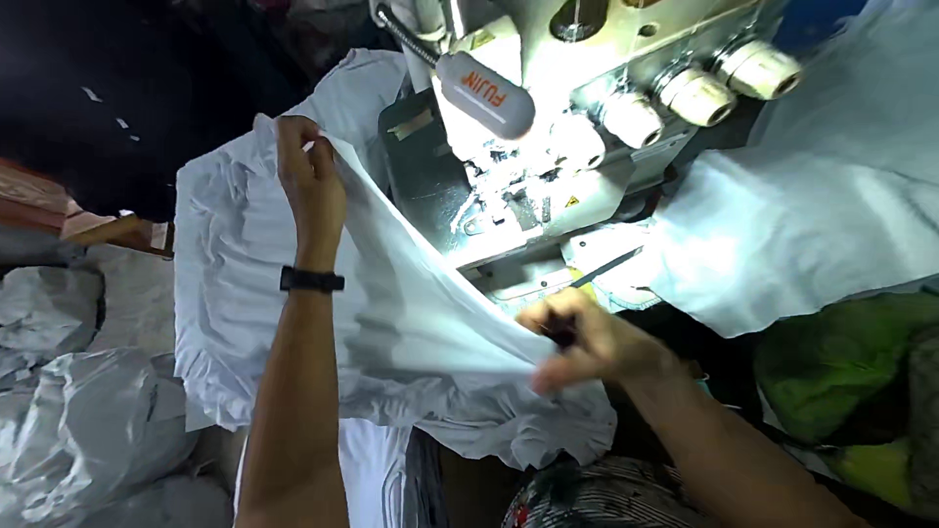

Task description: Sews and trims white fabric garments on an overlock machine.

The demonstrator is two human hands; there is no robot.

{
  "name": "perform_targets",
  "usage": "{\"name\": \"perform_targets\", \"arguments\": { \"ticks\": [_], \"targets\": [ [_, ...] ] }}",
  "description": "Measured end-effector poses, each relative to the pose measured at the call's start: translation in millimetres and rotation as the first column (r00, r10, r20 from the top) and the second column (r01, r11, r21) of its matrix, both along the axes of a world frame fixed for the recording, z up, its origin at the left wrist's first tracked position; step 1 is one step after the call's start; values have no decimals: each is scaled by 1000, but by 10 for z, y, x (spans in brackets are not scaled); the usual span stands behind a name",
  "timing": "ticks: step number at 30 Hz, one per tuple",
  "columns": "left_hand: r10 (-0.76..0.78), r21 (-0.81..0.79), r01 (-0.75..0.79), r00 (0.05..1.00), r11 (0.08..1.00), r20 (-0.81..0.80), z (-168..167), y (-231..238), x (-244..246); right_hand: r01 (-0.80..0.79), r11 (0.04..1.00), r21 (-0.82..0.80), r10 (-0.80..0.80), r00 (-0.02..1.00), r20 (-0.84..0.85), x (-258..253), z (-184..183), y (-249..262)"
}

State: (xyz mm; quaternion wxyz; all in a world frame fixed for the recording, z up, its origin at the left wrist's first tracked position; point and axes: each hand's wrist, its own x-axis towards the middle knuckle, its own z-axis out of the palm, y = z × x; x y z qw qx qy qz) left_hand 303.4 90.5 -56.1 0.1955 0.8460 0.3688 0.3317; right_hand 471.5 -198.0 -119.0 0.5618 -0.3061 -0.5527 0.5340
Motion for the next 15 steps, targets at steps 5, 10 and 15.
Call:
{"name": "perform_targets", "arguments": {
  "ticks": [5, 10, 15],
  "targets": [
    [-423, 23, 422, 905, 906, 39, -240, -1027, 141, -29, 982, -184, 84, 951, 298, 543, -60, -232],
    [-358, 210, 426, 886, 880, -296, -401, -1222, 31, 314, 892, -326, -148, 882, 448, 38, -378, -59],
    [-207, 292, 366, 865, 884, -457, -404, -1485, 17, -82, 909, -408, 121, 990, 70, 144, -445, -253]
  ]
}}
